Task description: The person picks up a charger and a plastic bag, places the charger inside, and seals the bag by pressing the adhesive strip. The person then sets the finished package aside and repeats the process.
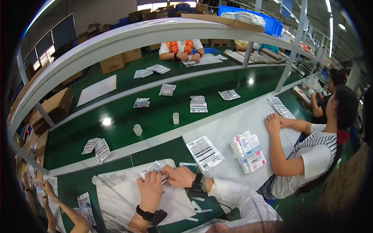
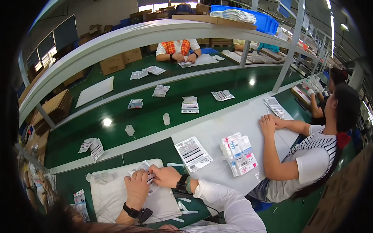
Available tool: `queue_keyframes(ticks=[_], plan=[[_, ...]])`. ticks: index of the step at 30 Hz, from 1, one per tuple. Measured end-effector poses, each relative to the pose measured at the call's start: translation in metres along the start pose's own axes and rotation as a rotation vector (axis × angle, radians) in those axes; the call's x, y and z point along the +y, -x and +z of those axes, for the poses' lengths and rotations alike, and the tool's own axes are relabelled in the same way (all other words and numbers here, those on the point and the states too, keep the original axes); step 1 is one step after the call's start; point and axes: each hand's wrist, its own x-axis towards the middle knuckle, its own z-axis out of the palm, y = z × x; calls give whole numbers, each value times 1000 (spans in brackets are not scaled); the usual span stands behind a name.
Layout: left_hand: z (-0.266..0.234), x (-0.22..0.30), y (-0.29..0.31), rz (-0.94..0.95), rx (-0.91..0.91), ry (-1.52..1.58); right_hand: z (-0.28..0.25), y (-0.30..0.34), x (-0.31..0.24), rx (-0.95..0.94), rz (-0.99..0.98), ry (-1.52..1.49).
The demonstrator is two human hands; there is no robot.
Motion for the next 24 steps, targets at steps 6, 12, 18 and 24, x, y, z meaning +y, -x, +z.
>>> queue_keyframes(ticks=[6, 12, 18, 24], plan=[[-1, -11, 0, 13, -22, 31, 2, 1, 6, 2, -60, -21], [3, -12, 0, -34, -18, -95, 1, -2, -16, -109, -10, 52], [-4, 3, -8, -41, -41, -120, -13, -8, -8, 4, -144, 251], [9, 3, -10, -128, 57, -206, 5, -4, -8, -69, -150, 128]])
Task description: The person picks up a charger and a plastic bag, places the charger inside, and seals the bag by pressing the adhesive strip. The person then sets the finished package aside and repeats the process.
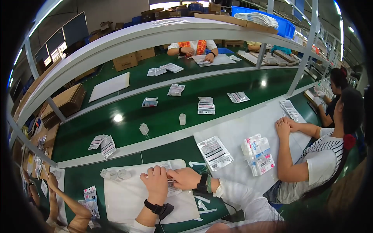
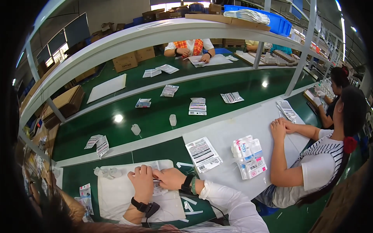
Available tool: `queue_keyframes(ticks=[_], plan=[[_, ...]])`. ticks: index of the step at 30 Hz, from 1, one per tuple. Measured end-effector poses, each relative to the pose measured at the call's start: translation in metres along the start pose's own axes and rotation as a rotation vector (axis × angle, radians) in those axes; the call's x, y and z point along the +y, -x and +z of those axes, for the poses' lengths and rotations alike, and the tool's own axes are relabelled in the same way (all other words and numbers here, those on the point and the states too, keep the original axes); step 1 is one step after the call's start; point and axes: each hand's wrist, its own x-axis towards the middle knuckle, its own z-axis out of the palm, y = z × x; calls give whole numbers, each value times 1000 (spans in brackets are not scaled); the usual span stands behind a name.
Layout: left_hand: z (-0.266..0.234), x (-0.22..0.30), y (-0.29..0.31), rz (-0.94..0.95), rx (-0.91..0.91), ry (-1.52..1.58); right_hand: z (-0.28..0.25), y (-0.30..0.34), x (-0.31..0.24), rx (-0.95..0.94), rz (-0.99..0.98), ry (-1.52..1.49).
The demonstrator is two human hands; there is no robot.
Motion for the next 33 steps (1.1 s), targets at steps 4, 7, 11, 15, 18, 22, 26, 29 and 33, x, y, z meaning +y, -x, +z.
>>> queue_keyframes(ticks=[4, 7, 11, 15, 18, 22, 26, 29, 33], plan=[[-13, 0, 10, -96, -128, -82, 5, -4, -8, -46, -29, 8], [-5, -1, 5, -74, -102, 11, 6, -4, -5, -165, 53, 28], [-2, -6, 9, -88, -141, 99, -8, 1, -16, -78, -17, 24], [-12, -20, 15, -28, -246, 359, -27, 11, -7, -55, -22, 184], [-24, -38, 30, 8, -296, 632, -37, 17, 0, 25, -181, 188], [-25, -53, 50, 156, -263, 574, -49, 22, -5, -33, -222, 470], [-15, -63, 62, 272, -155, 444, -45, 22, 8, -17, -225, 432], [-13, -67, 68, 261, -211, 425, -46, 20, 1, -54, -173, 527], [-13, -71, 69, 260, -200, 423, -55, 28, 19, -67, -112, 420]])
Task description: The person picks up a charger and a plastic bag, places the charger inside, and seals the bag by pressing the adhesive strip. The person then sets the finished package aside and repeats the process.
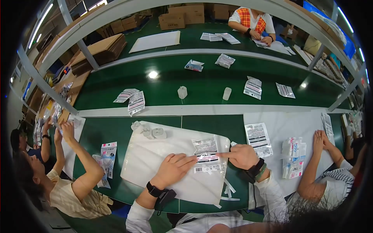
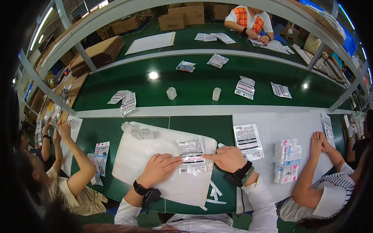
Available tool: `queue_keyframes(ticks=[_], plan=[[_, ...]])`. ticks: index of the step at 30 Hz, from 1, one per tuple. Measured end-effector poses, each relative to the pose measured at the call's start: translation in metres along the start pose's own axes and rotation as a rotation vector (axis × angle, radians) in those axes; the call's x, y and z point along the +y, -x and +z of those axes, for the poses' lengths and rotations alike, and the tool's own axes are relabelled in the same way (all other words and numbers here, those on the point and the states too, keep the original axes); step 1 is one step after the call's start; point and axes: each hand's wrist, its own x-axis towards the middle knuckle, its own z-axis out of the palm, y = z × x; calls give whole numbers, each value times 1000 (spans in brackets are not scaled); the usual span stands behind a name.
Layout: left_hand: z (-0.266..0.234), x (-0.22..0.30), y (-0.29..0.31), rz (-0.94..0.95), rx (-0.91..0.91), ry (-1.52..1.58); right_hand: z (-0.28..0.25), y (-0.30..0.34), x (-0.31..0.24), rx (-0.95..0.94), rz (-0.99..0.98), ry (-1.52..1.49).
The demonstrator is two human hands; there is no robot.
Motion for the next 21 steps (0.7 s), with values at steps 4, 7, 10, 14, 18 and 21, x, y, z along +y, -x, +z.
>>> queue_keyframes(ticks=[4, 7, 10, 14, 18, 21], plan=[[4, -3, -1, 27, -14, 26, 7, -6, -11, 49, -64, 34], [-1, -3, 1, 7, 3, 1, 1, -3, -5, -2, 27, 17], [1, -3, 2, 6, -11, 3, -3, -6, -10, 11, 41, 14], [2, -5, 5, 32, -92, 27, 0, -13, -13, 63, 1, -25], [-9, -5, 4, 28, -160, 101, -2, -9, -7, 1, 91, -99], [-16, -4, 5, -19, -194, 226, -4, -6, -15, -8, 167, -104]])
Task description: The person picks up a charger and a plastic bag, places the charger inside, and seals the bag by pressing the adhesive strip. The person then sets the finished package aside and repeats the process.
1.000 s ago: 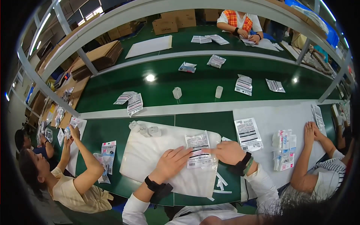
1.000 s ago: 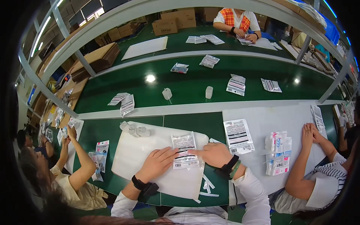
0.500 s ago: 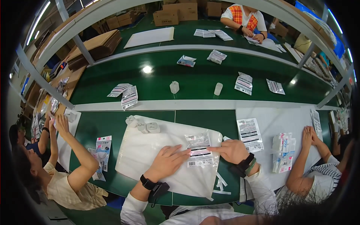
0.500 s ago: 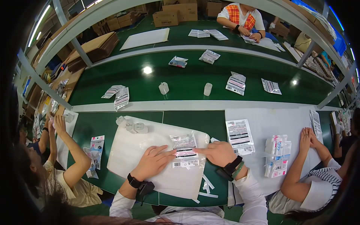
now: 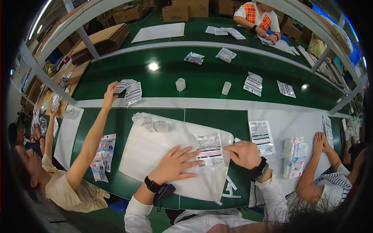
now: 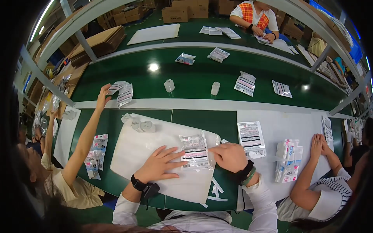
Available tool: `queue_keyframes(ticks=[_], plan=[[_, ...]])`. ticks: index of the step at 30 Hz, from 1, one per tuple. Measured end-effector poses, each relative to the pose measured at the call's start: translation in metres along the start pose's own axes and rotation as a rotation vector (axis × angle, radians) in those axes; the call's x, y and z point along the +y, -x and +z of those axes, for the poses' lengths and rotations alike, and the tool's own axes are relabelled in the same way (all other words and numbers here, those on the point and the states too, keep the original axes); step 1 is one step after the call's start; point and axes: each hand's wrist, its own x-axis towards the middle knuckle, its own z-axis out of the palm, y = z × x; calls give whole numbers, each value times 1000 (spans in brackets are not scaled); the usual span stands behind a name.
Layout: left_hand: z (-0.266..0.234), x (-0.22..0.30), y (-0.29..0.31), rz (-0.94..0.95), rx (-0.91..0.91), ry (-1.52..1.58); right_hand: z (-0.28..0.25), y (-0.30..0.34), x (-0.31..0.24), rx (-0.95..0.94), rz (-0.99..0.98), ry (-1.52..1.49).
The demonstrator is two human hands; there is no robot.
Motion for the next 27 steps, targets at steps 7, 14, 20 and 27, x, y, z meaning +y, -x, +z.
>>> queue_keyframes(ticks=[7, 14, 20, 27], plan=[[4, -4, 0, 40, 30, -96, 33, -17, -74, 49, -224, -81], [7, -4, 2, 39, 56, -110, 50, -11, -89, 8, -100, 52], [11, -5, 3, 34, 89, -111, 50, -8, -89, -19, -75, -14], [12, -4, 4, 38, 59, -65, 53, -3, -91, -2, -97, 107]])
